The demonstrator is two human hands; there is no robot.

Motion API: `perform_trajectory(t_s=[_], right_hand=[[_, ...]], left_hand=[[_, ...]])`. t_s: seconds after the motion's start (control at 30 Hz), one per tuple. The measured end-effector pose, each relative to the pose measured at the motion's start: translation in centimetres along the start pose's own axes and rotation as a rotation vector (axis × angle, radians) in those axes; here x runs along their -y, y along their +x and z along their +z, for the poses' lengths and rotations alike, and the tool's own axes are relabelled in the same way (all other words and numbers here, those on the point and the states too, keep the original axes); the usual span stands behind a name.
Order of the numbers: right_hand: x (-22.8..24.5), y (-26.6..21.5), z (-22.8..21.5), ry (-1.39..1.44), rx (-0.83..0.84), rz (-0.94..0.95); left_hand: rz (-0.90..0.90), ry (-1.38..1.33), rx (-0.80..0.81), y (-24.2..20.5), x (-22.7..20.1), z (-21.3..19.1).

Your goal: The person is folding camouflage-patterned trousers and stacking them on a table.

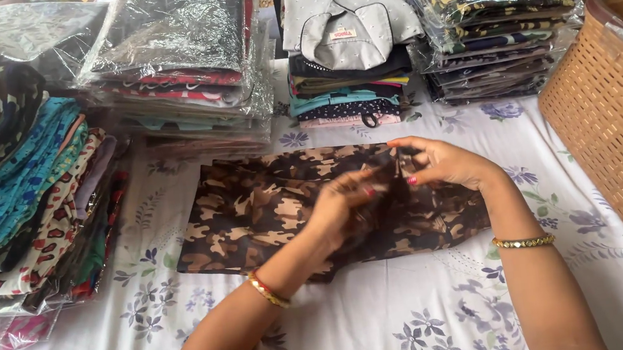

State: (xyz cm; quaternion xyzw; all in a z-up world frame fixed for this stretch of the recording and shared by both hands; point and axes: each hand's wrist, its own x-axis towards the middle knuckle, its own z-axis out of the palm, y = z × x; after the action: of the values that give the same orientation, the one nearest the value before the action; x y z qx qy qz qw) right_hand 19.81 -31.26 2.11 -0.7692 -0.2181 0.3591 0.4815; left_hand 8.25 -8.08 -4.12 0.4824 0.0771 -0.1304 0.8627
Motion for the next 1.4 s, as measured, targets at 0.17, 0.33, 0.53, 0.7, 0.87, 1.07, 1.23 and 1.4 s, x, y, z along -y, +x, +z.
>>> perform_trajectory(t_s=[0.17, 0.33, 0.53, 0.7, 0.87, 1.07, 1.23, 1.4], right_hand=[[0.7, -0.3, -0.3, 0.313, -0.074, -0.334], [4.1, -1.0, 3.3, 0.52, -0.068, -0.479], [4.6, -0.2, 7.4, 0.312, -0.128, -0.523], [6.0, -1.3, 8.4, -0.282, -0.419, -0.621], [4.5, -0.5, 6.5, 0.021, -0.147, -0.507], [3.2, 0.5, 5.6, 0.342, -0.274, -0.265], [5.0, -0.7, 5.6, 0.526, -0.39, -0.484], [5.9, -2.3, 6.1, 0.568, -0.387, -0.628]], left_hand=[[0.419, -0.229, -0.197, -2.4, -6.2, -0.5], [0.648, -0.14, -0.259, -3.5, -6.2, 0.8], [0.66, 0.055, 0.016, -2.3, -1.9, 2.9], [0.692, 0.523, 0.053, -5.0, -3.0, 4.2], [0.7, 0.62, 0.174, -6.7, -3.8, 5.0], [1.003, 0.591, -0.034, -7.0, -2.0, 5.6], [1.122, 0.995, 0.149, -8.0, 2.8, 5.7], [1.213, 1.357, 0.173, -3.6, 5.4, 4.6]])
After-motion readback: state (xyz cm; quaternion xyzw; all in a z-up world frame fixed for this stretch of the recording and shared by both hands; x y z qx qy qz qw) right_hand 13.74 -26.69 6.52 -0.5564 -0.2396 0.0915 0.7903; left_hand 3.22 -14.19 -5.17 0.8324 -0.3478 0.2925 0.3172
